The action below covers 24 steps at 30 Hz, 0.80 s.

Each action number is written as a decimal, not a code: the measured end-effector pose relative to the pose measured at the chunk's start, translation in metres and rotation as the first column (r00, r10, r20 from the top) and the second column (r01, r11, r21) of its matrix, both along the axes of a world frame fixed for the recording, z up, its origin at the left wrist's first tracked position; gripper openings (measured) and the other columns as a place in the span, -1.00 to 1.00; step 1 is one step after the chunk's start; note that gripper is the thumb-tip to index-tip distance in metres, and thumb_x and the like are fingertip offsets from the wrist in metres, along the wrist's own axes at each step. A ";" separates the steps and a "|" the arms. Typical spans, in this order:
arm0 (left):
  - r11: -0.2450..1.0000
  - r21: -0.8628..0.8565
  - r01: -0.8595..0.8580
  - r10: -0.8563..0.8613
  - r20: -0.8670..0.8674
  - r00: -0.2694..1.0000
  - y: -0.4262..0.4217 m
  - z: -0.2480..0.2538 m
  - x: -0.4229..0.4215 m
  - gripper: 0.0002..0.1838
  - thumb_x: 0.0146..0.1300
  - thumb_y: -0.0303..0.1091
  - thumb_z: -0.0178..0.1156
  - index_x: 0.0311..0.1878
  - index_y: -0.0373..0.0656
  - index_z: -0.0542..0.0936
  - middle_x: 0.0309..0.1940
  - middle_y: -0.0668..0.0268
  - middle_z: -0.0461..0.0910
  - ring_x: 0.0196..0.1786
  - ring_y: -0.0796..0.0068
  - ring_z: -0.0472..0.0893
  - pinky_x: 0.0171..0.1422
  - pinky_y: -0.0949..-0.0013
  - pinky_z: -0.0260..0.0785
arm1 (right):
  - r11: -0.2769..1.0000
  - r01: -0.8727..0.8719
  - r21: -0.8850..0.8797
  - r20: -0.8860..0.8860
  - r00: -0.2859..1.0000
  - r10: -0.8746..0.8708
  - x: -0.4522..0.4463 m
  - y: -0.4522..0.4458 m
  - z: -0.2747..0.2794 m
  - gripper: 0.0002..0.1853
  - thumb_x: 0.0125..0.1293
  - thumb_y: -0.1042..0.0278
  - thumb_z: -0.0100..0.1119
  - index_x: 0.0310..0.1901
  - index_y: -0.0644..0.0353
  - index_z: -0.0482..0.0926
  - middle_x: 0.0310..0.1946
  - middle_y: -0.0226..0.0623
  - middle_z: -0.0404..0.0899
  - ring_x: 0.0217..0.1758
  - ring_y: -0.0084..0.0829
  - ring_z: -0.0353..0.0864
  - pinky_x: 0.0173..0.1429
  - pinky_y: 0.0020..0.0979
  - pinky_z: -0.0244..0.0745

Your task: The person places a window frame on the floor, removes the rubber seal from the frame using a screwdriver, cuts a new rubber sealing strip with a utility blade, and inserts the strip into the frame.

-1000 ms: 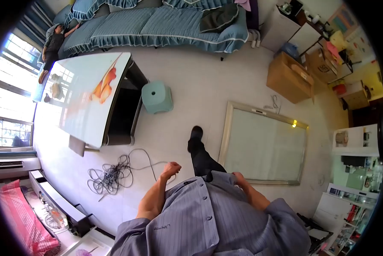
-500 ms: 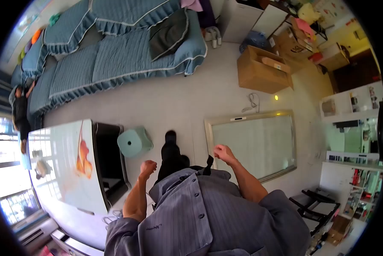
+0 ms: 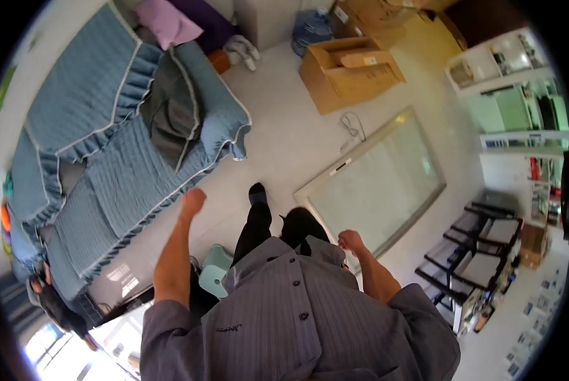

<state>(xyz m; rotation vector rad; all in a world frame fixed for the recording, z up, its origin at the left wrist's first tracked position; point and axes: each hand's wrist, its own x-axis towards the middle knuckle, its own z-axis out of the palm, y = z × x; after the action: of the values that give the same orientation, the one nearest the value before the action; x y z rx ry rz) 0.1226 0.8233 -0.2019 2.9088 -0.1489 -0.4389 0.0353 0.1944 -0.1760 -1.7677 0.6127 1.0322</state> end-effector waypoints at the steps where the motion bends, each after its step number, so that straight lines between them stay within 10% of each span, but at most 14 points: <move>1: 0.998 -0.004 -0.064 0.064 0.098 0.993 0.001 0.004 0.050 -0.78 0.27 -0.23 0.10 -0.43 -0.12 0.58 -0.39 0.09 0.63 -0.25 0.03 0.65 -0.18 -0.03 0.48 | 0.993 0.113 -0.019 -0.052 0.992 -0.114 0.017 0.018 0.013 -0.83 0.26 0.36 0.03 -0.44 0.22 0.50 -0.47 -0.32 0.55 -0.46 -0.48 0.59 -0.42 -0.42 0.49; 8: 0.990 -0.105 -0.089 0.105 0.163 0.981 -0.050 0.079 0.298 -0.61 0.23 -0.23 0.22 0.04 -0.25 0.53 0.17 -0.01 0.48 0.17 -0.08 0.49 0.22 0.02 0.37 | 0.991 -0.037 -0.126 -0.113 0.993 0.022 0.105 0.051 -0.023 -0.84 0.18 0.35 0.14 -0.36 0.28 0.60 -0.46 -0.23 0.61 -0.50 -0.41 0.62 -0.41 -0.37 0.52; 10: 1.000 0.000 0.004 -0.004 0.273 0.962 -0.066 0.050 0.328 -0.50 0.20 -0.18 0.27 0.16 -0.24 0.49 0.28 -0.02 0.39 0.27 -0.08 0.42 0.31 0.05 0.31 | 0.689 -0.660 -0.298 0.268 0.635 0.725 0.123 0.022 -0.089 -0.84 0.09 0.35 0.23 -0.37 0.28 0.61 -0.41 -0.18 0.64 -0.40 -0.37 0.67 -0.35 -0.34 0.57; 11: 0.993 -0.073 -0.089 0.105 0.253 0.962 -0.073 0.034 0.335 -0.41 0.21 -0.11 0.27 0.24 -0.23 0.44 0.35 0.01 0.30 0.36 -0.07 0.31 0.37 0.03 0.23 | 0.974 -0.158 -0.166 -0.182 0.975 0.127 0.157 0.038 -0.083 -0.81 -0.02 0.33 0.30 -0.37 0.24 0.63 -0.37 -0.20 0.64 -0.26 -0.27 0.67 -0.22 -0.25 0.60; 12: 0.974 -0.141 -0.180 0.208 0.221 0.953 -0.078 0.017 0.342 -0.32 0.21 -0.04 0.28 0.32 -0.21 0.38 0.43 0.03 0.21 0.44 -0.05 0.21 0.43 0.01 0.15 | 0.974 -0.149 -0.171 -0.204 0.972 0.113 0.174 0.029 -0.114 -0.81 -0.02 0.33 0.30 -0.37 0.24 0.63 -0.37 -0.20 0.64 -0.26 -0.27 0.67 -0.22 -0.25 0.60; 15: 0.934 0.192 -0.300 0.244 0.267 0.932 -0.106 -0.012 0.351 -0.27 0.21 0.07 0.27 0.36 -0.12 0.37 0.45 0.05 0.19 0.50 0.02 0.13 0.44 -0.15 0.04 | 0.788 -0.568 -0.239 0.225 0.757 0.614 0.219 -0.008 -0.227 -0.84 0.10 0.36 0.24 -0.32 0.25 0.62 -0.44 -0.27 0.63 -0.45 -0.43 0.65 -0.39 -0.44 0.57; 17: 0.917 0.262 -0.302 0.199 0.355 0.914 -0.110 -0.026 0.354 -0.35 0.22 0.06 0.26 0.33 -0.01 0.44 0.44 0.08 0.20 0.50 0.00 0.14 0.45 -0.13 0.05 | 0.482 -0.806 -0.342 0.050 0.497 0.866 0.285 -0.015 -0.268 -0.79 -0.04 0.34 0.29 -0.33 0.22 0.64 -0.33 -0.20 0.66 -0.30 -0.36 0.69 -0.26 -0.42 0.60; 20: 0.945 0.193 -0.265 0.172 0.399 0.901 -0.101 -0.047 0.354 -0.46 0.31 -0.08 0.21 0.31 -0.06 0.47 0.43 -0.01 0.19 0.47 -0.06 0.19 0.49 -0.15 0.04 | 0.504 -0.610 -0.611 0.242 0.462 0.853 0.301 -0.095 -0.443 -0.74 -0.11 0.28 0.29 -0.33 0.18 0.63 -0.25 -0.13 0.67 -0.14 -0.24 0.68 -0.10 -0.35 0.59; 22: 0.949 0.013 -0.316 0.286 0.390 0.875 -0.093 -0.059 0.346 -0.45 0.39 0.00 0.09 0.35 -0.04 0.43 0.47 0.03 0.13 0.49 -0.05 0.14 0.52 -0.17 -0.03 | 0.572 -0.517 -0.636 0.002 0.741 0.672 0.318 -0.140 -0.540 -0.72 0.02 0.27 0.26 -0.24 0.22 0.60 -0.18 -0.07 0.66 -0.03 -0.06 0.63 0.03 -0.20 0.54; 24: 0.919 0.366 -0.145 -0.007 0.384 0.923 -0.085 -0.055 0.345 -0.48 0.43 0.05 0.00 0.33 -0.01 0.41 0.37 -0.04 0.20 0.39 -0.06 0.23 0.40 -0.23 0.10 | 0.705 -0.148 -0.693 -0.056 0.987 0.152 0.409 -0.109 -0.503 -0.65 0.15 0.21 0.24 -0.12 0.28 0.55 -0.13 0.02 0.65 0.00 0.11 0.59 0.05 -0.08 0.50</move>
<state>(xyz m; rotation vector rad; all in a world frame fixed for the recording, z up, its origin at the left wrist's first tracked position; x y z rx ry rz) 0.4679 0.7381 -0.2570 3.3483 -0.0092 0.1358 0.4445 0.0853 -0.6785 -2.5204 0.9555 0.9649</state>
